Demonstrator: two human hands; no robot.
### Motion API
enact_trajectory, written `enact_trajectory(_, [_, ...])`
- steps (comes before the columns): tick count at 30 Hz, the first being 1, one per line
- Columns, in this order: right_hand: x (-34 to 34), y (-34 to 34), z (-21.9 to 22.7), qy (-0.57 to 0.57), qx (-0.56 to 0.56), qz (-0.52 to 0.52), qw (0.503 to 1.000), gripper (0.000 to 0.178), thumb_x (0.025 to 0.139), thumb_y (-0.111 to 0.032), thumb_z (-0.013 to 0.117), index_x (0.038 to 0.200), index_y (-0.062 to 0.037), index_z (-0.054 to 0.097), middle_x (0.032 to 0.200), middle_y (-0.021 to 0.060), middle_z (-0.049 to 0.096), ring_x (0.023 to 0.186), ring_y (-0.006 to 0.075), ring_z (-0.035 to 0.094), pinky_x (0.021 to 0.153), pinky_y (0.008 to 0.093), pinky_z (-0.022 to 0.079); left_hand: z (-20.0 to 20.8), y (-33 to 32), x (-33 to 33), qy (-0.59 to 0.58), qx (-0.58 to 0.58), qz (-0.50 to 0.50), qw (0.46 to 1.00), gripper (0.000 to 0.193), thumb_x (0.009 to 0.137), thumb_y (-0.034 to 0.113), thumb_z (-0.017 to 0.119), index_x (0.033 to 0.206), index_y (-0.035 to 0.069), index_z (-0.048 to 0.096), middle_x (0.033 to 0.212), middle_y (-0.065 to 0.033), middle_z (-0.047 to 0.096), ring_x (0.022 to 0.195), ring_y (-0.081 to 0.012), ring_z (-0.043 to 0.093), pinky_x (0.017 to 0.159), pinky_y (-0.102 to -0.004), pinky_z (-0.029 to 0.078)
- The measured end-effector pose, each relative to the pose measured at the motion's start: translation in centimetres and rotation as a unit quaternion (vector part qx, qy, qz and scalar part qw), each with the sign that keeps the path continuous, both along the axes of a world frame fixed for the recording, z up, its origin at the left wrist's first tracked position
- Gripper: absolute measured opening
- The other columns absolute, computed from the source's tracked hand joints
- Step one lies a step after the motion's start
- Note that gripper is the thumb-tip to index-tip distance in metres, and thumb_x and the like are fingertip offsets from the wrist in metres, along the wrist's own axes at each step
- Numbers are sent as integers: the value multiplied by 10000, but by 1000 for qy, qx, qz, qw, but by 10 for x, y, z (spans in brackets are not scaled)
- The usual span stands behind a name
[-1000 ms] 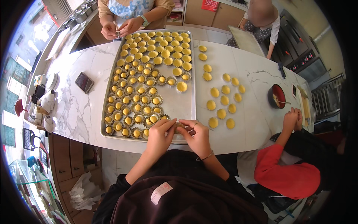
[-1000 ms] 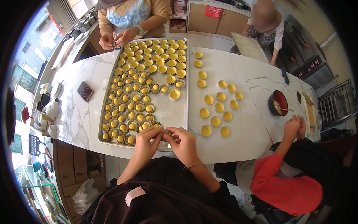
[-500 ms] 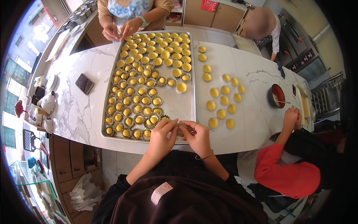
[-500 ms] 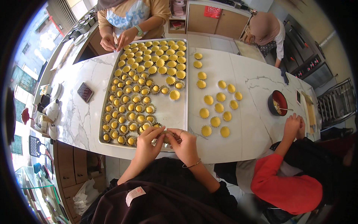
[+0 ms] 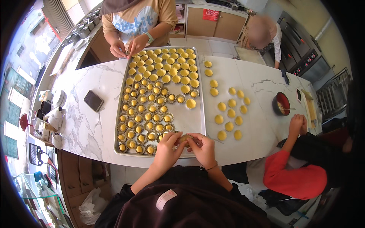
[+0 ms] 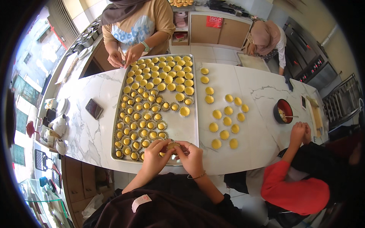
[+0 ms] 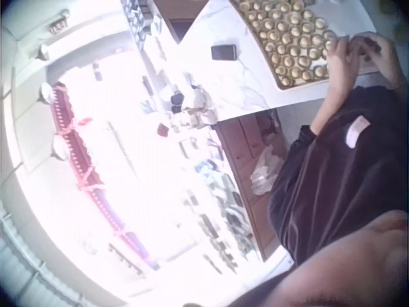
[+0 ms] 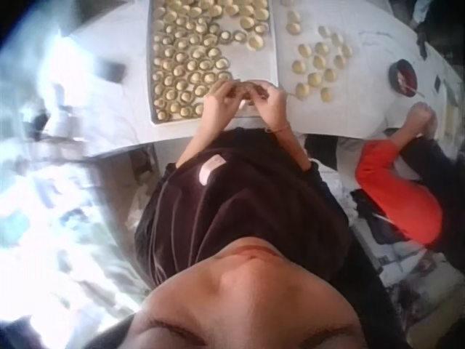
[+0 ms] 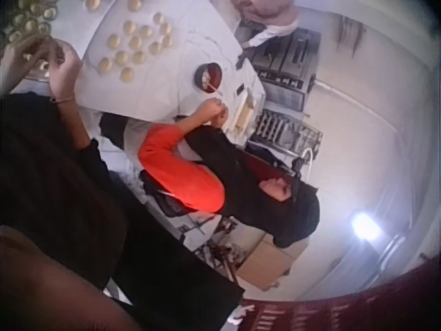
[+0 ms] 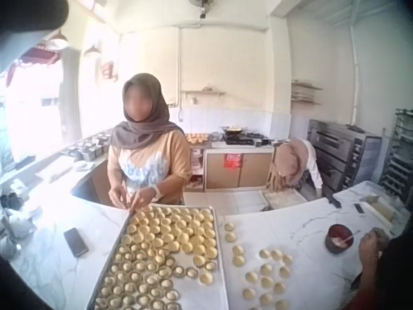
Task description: The person places dough balls into metal molds on a tray and presses the dough by hand.
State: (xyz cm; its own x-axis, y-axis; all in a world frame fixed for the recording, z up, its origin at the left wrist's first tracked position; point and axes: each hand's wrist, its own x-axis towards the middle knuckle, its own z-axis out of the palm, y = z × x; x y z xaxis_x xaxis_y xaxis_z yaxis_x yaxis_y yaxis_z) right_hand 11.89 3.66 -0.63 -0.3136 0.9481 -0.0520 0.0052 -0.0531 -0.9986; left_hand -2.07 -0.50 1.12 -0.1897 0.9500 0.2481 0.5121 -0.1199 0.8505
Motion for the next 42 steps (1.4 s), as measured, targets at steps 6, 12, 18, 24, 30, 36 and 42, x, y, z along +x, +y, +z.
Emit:
enact_trajectory(6, [-18, -1, 4, -51, 40, -9, 998, 212, 853, -18, 635, 1057, 41, 632, 850, 118, 681, 726, 130, 668, 578, 234, 541, 5, 6, -26, 81, 16, -53, 995, 251, 782, -14, 664, 1032, -21, 647, 886, -139, 632, 743, -230, 663, 637, -295, 541])
enact_trajectory(12, [-27, -2, -5, -7, -22, -33, 999, 229, 857, -24, 633, 1080, 31, 626, 887, 104, 679, 756, 121, 659, 591, 233, 544, 9, 11, -31, -3, -17, -62, 998, 240, 786, -35, 635, 1025, -20, 656, 864, -140, 638, 733, -247, 658, 641, -298, 525])
enact_trajectory(18, [-22, -1, 0, -96, 86, -42, 991, 207, 850, -25, 638, 1051, 24, 643, 880, 102, 680, 750, 134, 666, 595, 239, 544, -7, 16, -35, 16, -17, -104, 994, 239, 790, -31, 632, 1028, -36, 651, 853, -146, 640, 711, -229, 656, 633, -292, 529])
enact_trajectory(24, [-14, -2, 3, -75, 0, -66, 995, 175, 853, -49, 642, 1006, 33, 661, 826, 102, 685, 699, 127, 667, 579, 237, 542, -7, 15, -27, -25, -41, -103, 994, 241, 793, -15, 643, 1032, -37, 652, 849, -141, 635, 706, -217, 651, 632, -281, 531])
enact_trajectory(30, [-8, 0, -5, -89, -13, -15, 996, 183, 876, -72, 625, 1009, 52, 648, 826, 95, 686, 663, 120, 661, 565, 229, 549, -15, 17, -25, -12, -35, -97, 995, 267, 780, -9, 665, 1044, -38, 646, 834, -129, 628, 707, -203, 635, 633, -270, 523])
enact_trajectory(36, [-9, -3, -9, -12, -57, -36, 998, 191, 872, -69, 629, 1016, 55, 636, 804, 100, 685, 669, 127, 668, 562, 227, 538, -13, 12, -23, -13, -34, -81, 996, 242, 784, -31, 641, 1025, -39, 651, 839, -127, 631, 707, -197, 634, 640, -266, 522])
enact_trajectory(42, [-10, -1, -10, -122, 118, -15, 985, 185, 865, -59, 634, 1015, 51, 635, 808, 101, 686, 678, 126, 668, 573, 238, 542, -11, 14, -25, -9, -45, -91, 995, 246, 775, -40, 643, 1021, -42, 648, 837, -122, 631, 734, -197, 650, 654, -272, 531])
